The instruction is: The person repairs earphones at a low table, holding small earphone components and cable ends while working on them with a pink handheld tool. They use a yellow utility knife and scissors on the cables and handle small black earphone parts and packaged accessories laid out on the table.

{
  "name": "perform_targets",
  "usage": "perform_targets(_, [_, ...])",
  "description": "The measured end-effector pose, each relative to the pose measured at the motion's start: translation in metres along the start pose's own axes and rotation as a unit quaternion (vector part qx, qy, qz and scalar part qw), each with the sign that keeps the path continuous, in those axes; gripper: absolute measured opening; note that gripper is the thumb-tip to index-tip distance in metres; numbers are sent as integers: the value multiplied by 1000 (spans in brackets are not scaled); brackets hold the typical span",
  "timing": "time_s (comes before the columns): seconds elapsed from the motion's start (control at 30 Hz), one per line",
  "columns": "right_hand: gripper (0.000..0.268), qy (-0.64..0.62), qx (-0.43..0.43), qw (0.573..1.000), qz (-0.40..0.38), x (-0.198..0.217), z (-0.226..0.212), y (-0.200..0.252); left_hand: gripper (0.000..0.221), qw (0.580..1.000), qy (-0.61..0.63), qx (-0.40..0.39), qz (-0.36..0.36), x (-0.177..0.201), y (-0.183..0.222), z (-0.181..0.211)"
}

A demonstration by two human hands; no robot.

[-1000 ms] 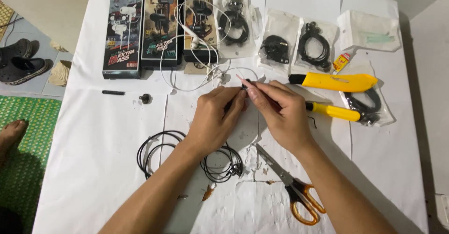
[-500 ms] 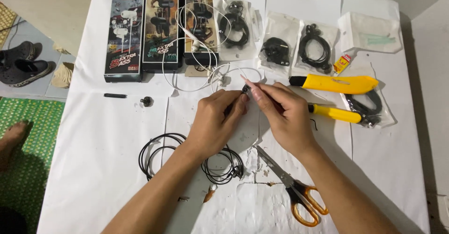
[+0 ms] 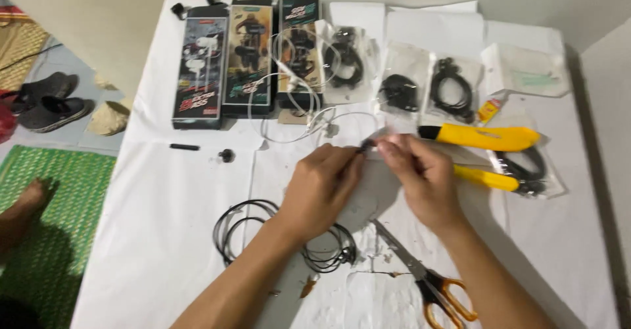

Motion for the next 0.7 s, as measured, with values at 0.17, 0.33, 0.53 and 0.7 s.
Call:
perform_targets(0.17, [16, 31, -16, 999, -6, -1, -11, -4, 16, 997, -44, -61, -3, -4, 1, 8])
perform_targets(0.33, [42, -22, -95, 995, -13, 0, 0, -2, 22, 1000, -11, -4, 17, 2, -3, 5])
perform_targets(0.53, [35, 40, 50, 997, -51, -12, -29, -5, 26, 999, -28, -2, 34, 7, -4, 7])
perform_targets(0.7, [26, 72, 70, 992, -78, -10, -23, -5, 25, 999, -31, -2, 22, 7, -5, 5])
Point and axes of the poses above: each hand's wrist, its own y-axis away from the middle knuckle, its own x-axis out of the back of the hand, z = x × y, the point moved 4 cm from there along -y, towards the middle knuckle, and after that the axes turned 8 degrees about z, right-handed, at the moved point
